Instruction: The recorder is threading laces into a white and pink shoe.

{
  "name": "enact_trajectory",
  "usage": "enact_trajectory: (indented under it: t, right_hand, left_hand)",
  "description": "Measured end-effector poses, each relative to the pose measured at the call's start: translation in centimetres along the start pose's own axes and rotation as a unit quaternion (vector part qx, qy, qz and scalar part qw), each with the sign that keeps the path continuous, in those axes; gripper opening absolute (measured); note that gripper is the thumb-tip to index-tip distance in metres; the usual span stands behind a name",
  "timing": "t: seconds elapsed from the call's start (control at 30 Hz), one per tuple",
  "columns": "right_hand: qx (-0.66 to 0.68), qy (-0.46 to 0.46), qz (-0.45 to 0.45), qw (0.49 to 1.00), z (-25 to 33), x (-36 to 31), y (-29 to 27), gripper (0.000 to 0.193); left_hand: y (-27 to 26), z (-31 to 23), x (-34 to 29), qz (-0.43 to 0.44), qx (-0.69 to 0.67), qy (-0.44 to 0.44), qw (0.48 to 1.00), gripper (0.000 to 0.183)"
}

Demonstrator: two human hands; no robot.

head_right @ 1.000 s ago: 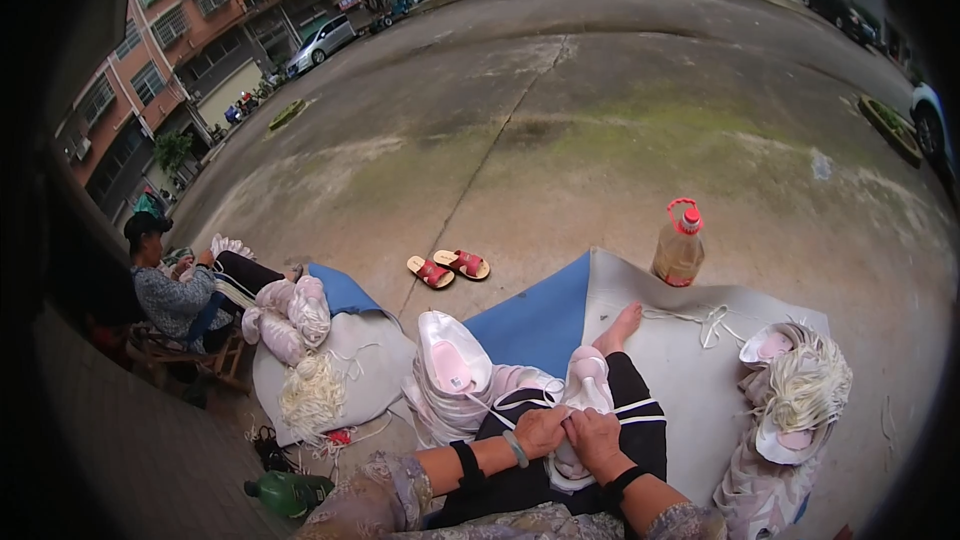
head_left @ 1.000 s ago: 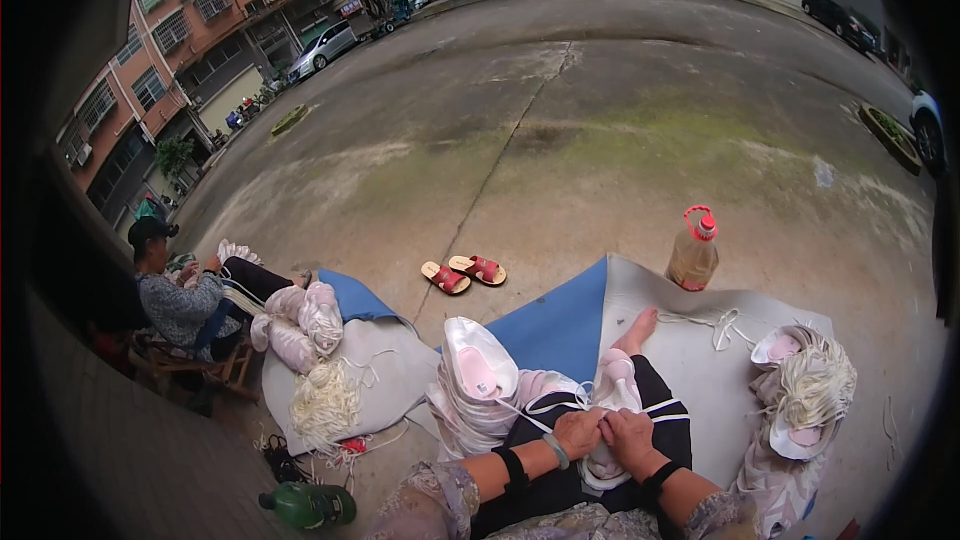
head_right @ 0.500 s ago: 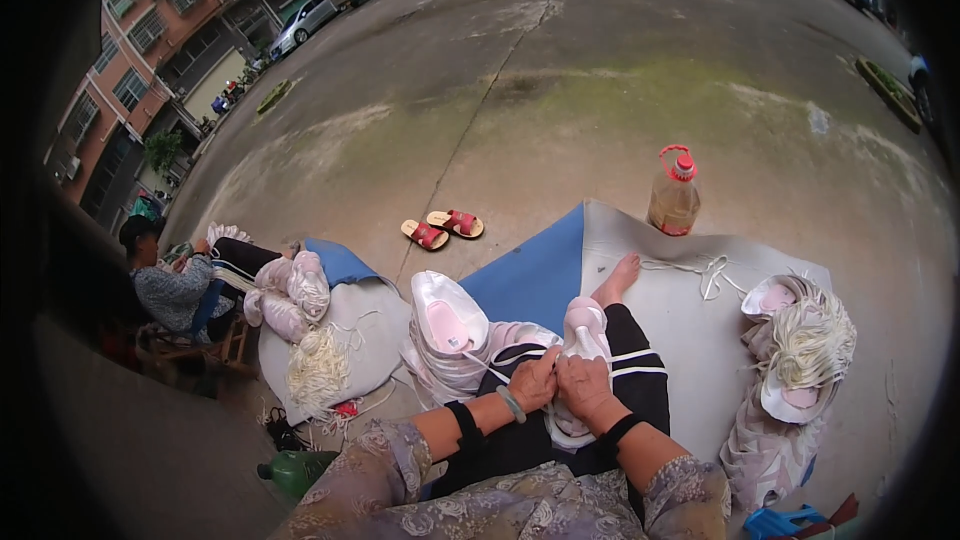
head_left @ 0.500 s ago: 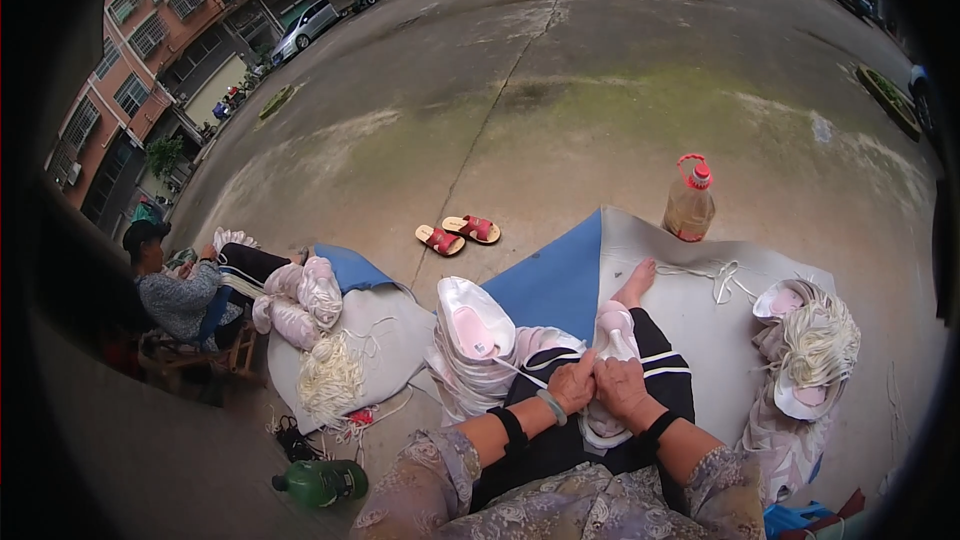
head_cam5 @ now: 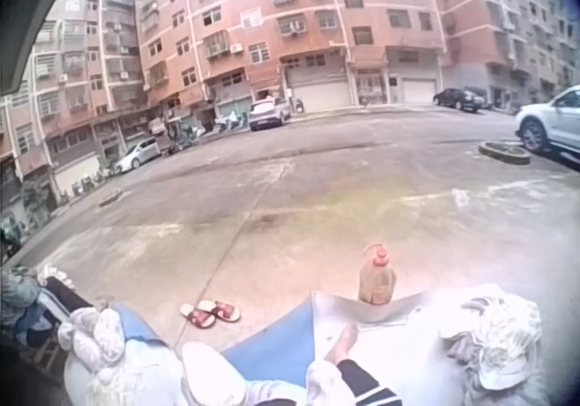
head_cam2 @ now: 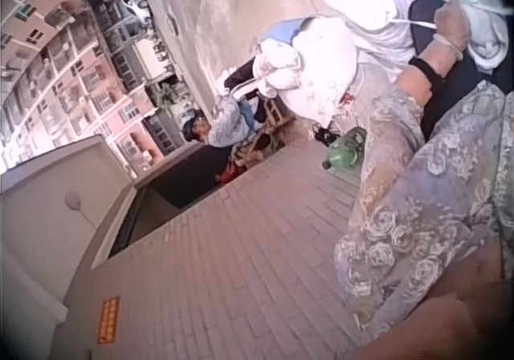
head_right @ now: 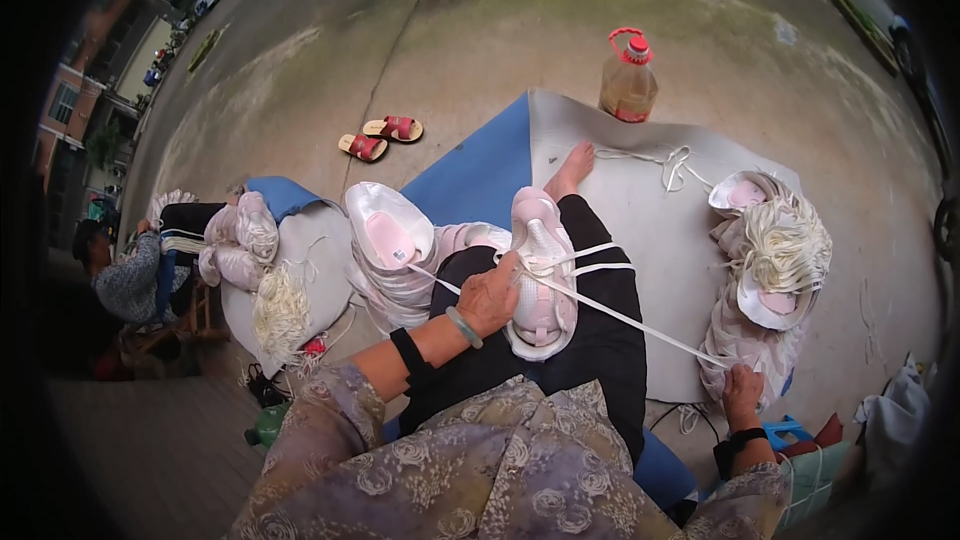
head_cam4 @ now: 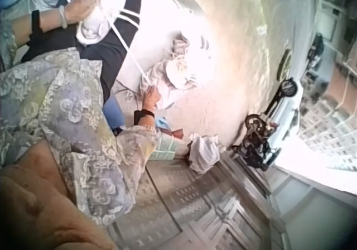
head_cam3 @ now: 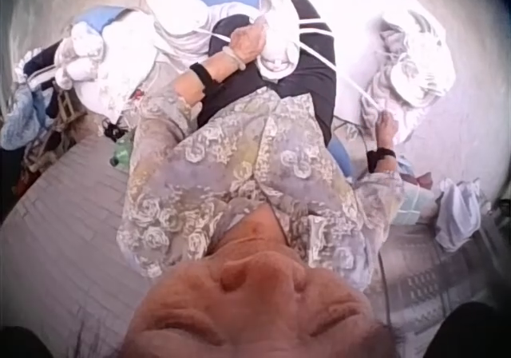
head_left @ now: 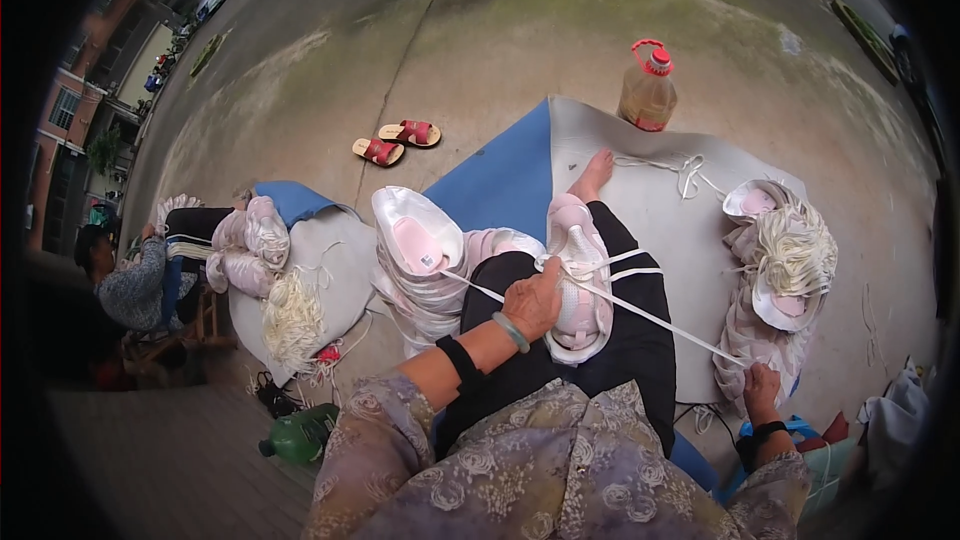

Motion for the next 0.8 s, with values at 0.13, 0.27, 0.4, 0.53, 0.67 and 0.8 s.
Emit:
enact_trajectory:
  t: [0.13, 0.27, 0.4, 0.53, 0.67, 0.8]
  right_hand:
    - [0.035, 0.014, 0.110, 0.993, 3.4, -0.6, 1.0, 0.012]
    - [0.129, -0.121, 0.010, 0.984, 14.4, 2.6, -3.1, 0.026]
    - [0.250, -0.208, -0.043, 0.945, 24.5, 5.7, -7.4, 0.031]
    - [0.290, -0.261, -0.028, 0.920, 30.4, 6.5, -7.0, 0.030]
    - [0.254, -0.251, 0.032, 0.933, 31.7, 6.6, -5.9, 0.020]
    - [0.285, -0.249, 0.063, 0.923, 31.6, 6.0, -5.6, 0.011]
  left_hand:
    - [-1.2, -1.4, -0.4, 0.006, 0.012, 0.020, 1.000, 0.038]
    - [-3.2, 1.3, 0.1, -0.020, -0.049, -0.101, 0.993, 0.034]
    - [-3.5, 3.3, 2.0, -0.113, -0.004, 0.010, 0.993, 0.025]
    - [-2.4, 2.7, 2.9, -0.082, -0.026, 0.140, 0.986, 0.013]
    - [-4.1, 0.5, 2.2, -0.190, -0.145, 0.035, 0.970, 0.005]
    - [-3.4, 0.0, 0.9, -0.170, -0.185, 0.022, 0.968, 0.011]
Point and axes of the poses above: each hand's wrist, its own x-axis towards the middle knuckle, its own y-axis out of the palm, z = x × y, the point moved 6 cm from there along x, towards the middle knuckle, and after that the axes turned 12 degrees about y, right-handed, at the moved point
